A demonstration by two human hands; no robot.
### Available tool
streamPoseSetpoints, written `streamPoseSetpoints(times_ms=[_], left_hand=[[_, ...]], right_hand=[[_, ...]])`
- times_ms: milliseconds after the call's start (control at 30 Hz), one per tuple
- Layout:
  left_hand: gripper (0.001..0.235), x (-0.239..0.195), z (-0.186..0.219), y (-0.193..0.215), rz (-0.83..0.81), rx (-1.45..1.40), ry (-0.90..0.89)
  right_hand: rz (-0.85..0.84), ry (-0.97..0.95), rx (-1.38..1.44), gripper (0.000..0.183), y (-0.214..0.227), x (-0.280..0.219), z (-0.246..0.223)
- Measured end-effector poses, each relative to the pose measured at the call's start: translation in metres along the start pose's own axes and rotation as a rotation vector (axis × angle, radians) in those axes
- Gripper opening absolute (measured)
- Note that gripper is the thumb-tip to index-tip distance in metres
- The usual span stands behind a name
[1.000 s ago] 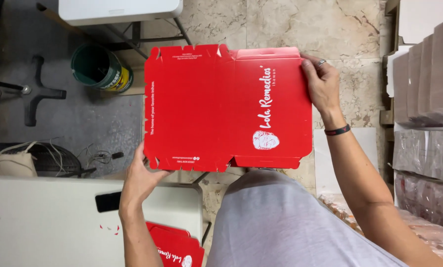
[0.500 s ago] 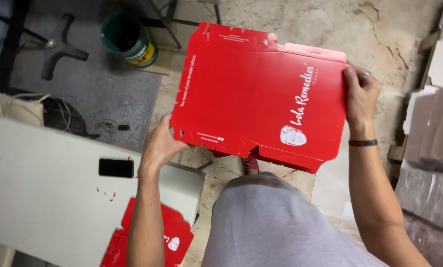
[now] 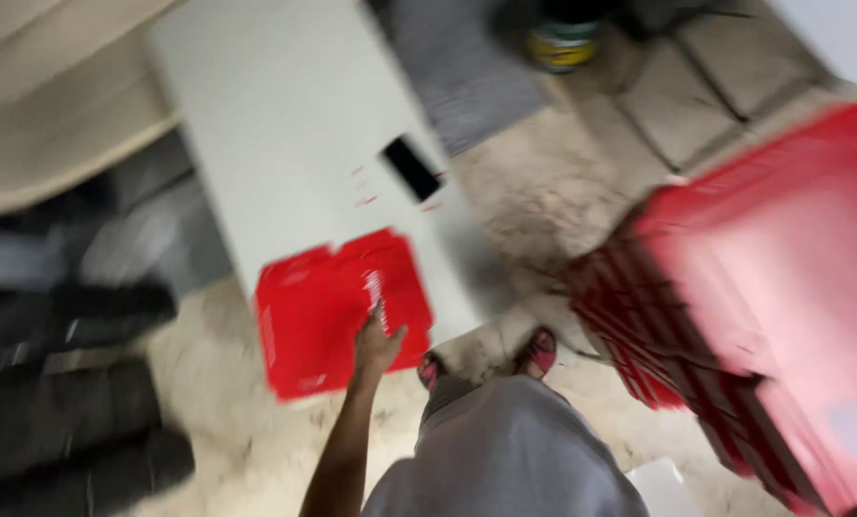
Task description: A person is manually folding red cardboard templates into boxes and stacking them on a white table.
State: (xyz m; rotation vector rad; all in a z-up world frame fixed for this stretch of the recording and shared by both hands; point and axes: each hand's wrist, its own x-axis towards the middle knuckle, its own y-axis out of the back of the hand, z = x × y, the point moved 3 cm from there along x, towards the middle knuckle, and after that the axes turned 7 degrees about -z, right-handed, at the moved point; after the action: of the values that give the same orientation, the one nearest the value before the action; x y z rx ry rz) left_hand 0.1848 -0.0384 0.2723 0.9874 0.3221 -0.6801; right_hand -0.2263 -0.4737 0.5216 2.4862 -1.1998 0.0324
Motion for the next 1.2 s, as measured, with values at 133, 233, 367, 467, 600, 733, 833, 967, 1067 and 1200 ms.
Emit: streamPoseSetpoints(times_ms=[133, 233, 367, 467, 600, 733, 833, 967, 1067, 1200], left_hand=[[0.094, 0.0, -0.154, 0.055, 0.253, 0.131, 0.303], [0.105, 0.001, -0.21, 0.101, 0.319, -0.08, 0.47], [0.112, 0.046, -0.323, 0.087, 0.397, -0.219, 0.6], [0.115, 0.06, -0.344, 0.08, 0.34, -0.437, 0.507], [0.1, 0.038, -0.294, 0.092, 0.206, -0.47, 0.443], [0.09, -0.004, -0.279, 0.103, 0.141, -0.514, 0.451], [0.069, -0.012, -0.329, 0.087, 0.164, -0.523, 0.437], [0.062, -0.045, -0.309, 0.129, 0.108, -0.544, 0.47], [0.035, -0.067, -0.265, 0.175, 0.113, -0.881, 0.253], [0.034, -0.09, -0.158, 0.25, 0.086, -0.521, 0.044]], right_hand=[[-0.29, 0.092, 0.174, 0.044, -0.184, 0.002, -0.03], [-0.676, -0.386, 0.015, 0.061, -0.335, -0.01, 0.006], [-0.952, -0.436, -0.34, 0.08, -0.474, -0.032, 0.093], [-0.876, -0.42, -0.484, 0.093, -0.542, -0.031, 0.13], [-0.643, -0.267, -0.672, 0.079, -0.58, -0.037, 0.134], [-0.694, -0.338, -0.58, 0.068, -0.568, -0.071, 0.082], [-0.72, -0.451, -0.392, 0.074, -0.558, -0.077, 0.079], [-0.777, -0.469, -0.356, 0.087, -0.553, -0.079, 0.103], [-0.966, -0.42, -0.591, 0.103, -0.559, -0.054, 0.07], [-0.852, 0.726, -0.473, 0.086, -0.595, 0.001, -0.121]])
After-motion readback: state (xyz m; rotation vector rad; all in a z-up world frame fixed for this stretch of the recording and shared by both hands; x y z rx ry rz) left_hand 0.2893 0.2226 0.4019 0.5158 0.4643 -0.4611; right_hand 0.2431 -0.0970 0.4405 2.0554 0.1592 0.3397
